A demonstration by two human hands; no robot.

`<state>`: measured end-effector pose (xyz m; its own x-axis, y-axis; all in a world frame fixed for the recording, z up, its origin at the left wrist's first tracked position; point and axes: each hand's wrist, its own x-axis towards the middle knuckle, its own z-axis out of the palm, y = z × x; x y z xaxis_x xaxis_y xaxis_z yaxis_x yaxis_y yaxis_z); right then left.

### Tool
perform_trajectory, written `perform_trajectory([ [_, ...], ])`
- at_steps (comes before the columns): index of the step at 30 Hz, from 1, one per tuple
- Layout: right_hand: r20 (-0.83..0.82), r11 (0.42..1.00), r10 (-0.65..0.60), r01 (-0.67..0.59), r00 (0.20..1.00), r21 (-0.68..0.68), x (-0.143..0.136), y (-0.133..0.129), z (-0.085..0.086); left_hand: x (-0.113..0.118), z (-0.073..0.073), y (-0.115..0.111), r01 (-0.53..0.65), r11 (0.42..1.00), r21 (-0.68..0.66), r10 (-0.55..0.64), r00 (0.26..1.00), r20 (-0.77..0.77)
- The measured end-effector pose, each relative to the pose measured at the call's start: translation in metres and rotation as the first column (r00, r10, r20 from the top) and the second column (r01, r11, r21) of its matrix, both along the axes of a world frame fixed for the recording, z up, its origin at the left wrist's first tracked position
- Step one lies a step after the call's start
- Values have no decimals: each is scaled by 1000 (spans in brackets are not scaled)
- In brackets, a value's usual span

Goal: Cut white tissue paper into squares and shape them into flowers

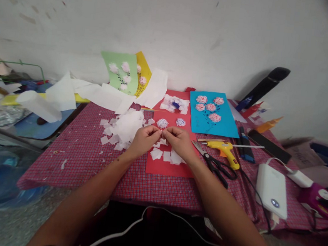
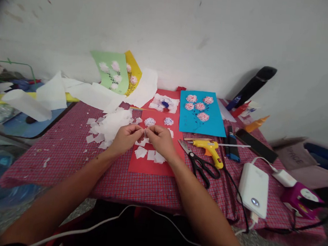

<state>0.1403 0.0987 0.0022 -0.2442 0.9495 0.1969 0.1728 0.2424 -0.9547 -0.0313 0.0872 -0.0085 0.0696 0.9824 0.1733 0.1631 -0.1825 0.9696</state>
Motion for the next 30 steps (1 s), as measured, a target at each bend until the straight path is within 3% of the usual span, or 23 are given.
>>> perform_trajectory([
  [9, 17, 999, -38, 38, 999, -3, -2, 0, -2, -2, -3, 1, 19, 999, 34, -15, 995, -102],
  [19, -51, 999, 32, -34, 998, -32, 1, 2, -3, -2, -1, 1, 22, 1000, 20, -21, 998, -60],
  [30, -7, 1000, -16, 16, 1000, -24, -1, 3, -6, -2, 0, 0, 29, 1000, 1, -29, 997, -73],
])
